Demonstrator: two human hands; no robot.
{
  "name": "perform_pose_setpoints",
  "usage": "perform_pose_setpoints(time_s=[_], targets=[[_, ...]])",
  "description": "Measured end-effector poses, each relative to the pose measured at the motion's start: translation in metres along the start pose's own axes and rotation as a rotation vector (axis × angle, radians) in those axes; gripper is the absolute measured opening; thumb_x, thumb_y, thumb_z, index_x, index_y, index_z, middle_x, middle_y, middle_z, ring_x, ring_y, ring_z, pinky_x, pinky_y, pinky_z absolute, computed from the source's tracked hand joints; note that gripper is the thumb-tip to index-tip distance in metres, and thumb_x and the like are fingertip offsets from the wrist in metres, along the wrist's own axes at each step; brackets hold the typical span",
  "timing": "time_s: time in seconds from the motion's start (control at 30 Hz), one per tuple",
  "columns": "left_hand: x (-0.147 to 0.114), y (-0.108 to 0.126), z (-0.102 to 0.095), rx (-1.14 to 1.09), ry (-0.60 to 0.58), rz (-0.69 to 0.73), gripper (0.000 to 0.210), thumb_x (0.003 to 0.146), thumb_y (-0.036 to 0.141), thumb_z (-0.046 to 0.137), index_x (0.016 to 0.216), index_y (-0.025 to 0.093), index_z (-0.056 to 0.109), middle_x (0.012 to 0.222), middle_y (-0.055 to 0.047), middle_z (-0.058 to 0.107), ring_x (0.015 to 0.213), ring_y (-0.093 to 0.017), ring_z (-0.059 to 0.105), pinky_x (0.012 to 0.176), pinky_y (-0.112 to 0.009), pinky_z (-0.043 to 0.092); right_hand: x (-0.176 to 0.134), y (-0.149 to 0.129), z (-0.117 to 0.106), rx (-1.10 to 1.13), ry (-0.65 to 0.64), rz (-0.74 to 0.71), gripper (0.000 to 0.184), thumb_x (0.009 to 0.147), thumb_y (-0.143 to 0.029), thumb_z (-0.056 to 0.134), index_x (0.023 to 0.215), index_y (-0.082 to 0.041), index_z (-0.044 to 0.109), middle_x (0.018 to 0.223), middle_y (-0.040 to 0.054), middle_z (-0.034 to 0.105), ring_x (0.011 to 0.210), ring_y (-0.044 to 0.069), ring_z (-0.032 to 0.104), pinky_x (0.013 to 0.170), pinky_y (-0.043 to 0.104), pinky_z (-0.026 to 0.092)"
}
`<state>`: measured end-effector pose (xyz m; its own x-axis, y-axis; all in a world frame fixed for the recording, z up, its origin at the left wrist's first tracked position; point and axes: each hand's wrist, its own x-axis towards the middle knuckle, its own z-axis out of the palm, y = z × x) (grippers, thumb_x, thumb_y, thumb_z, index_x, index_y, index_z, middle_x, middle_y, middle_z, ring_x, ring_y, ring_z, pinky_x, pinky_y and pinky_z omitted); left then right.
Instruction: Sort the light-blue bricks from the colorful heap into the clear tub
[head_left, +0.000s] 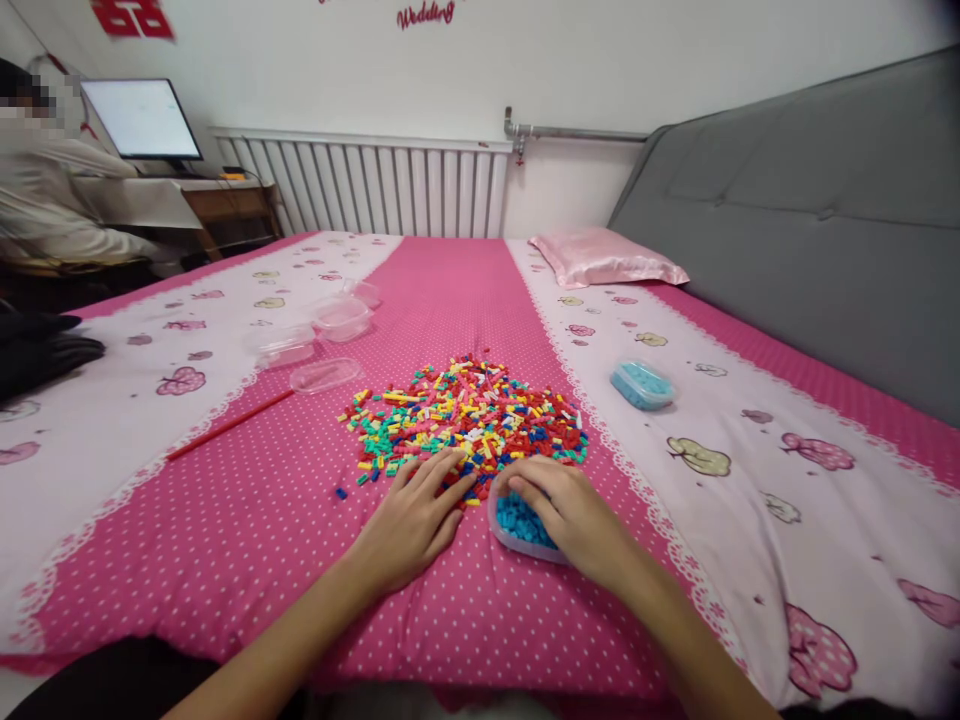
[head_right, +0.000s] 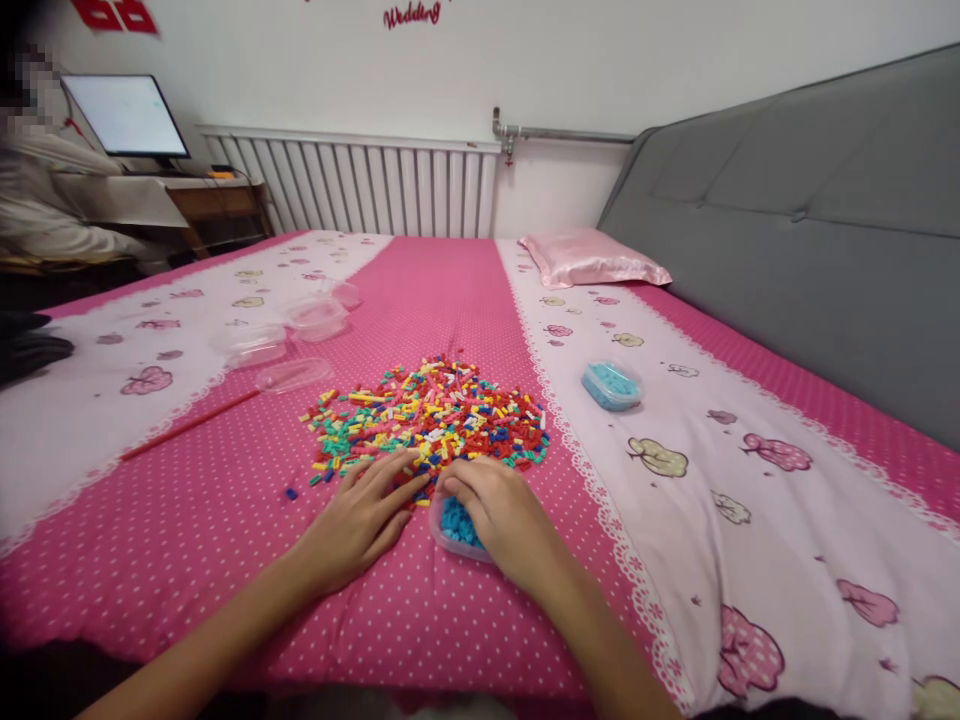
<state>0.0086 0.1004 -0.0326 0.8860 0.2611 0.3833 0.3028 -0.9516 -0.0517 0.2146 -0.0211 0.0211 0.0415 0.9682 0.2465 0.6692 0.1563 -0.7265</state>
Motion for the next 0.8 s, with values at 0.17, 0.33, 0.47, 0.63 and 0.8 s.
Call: perform_pose_setpoints(time_s=[0.17,0.33,0.47,0.63,0.8], targets=[[0.005,-0.004,-0.008,-0.033,0.147,-0.047,0.038,0.1,0.026,0.043,0.135,0.021,0.058,0.14,-0.006,0.059,0.13,-0.024,0.05,0.107,-0.044,0.034,0.0,0.005,0.0,0.173,0.016,-0.034,0.03,0.102,-0.016,0.035,0.124,-0.022,0.054,0.113,0.0077,0.065,0.098,0.017,0.067,0.093,0.036,0.048],[0.074,-0.043,-0.017,-0.039,0.012,-0.251,0.031,0.101,0.028,0.042,0.117,0.024,0.069,0.121,-0.005,0.071,0.114,-0.022,0.058,0.098,-0.039,0.039,-0.002,0.0,-0.003,0.175,-0.064,-0.025,0.029,0.1,-0.024,0.046,0.128,-0.028,0.052,0.129,0.0063,0.057,0.12,0.018,0.058,0.106,0.037,0.042],[0.137,-0.09,0.009,-0.012,-0.058,-0.318,0.03,0.093,0.011,0.049,0.111,0.018,0.072,0.103,-0.012,0.074,0.102,-0.024,0.064,0.091,-0.038,0.041,0.005,-0.001,-0.018,0.188,-0.036,0.062,0.028,0.102,-0.04,0.044,0.123,-0.027,0.057,0.125,0.0059,0.062,0.12,0.019,0.058,0.104,0.037,0.043],[0.158,-0.106,0.045,-0.01,-0.102,-0.307,0.023,0.091,0.014,0.053,0.104,0.019,0.071,0.107,-0.011,0.072,0.106,-0.026,0.063,0.097,-0.042,0.039,0.076,0.032,-0.047,0.11,-0.072,-0.027,0.026,0.101,-0.036,0.045,0.113,-0.022,0.063,0.113,0.0066,0.069,0.105,0.019,0.065,0.096,0.035,0.048],[0.152,-0.105,0.052,-0.013,-0.087,-0.281,0.02,0.096,0.019,0.049,0.102,0.016,0.068,0.115,-0.013,0.067,0.11,-0.027,0.061,0.099,-0.046,0.038,0.166,0.095,-0.026,-0.032,-0.171,-0.096,0.014,0.088,-0.019,0.061,0.098,-0.017,0.07,0.098,0.0071,0.072,0.092,0.021,0.066,0.086,0.035,0.049]])
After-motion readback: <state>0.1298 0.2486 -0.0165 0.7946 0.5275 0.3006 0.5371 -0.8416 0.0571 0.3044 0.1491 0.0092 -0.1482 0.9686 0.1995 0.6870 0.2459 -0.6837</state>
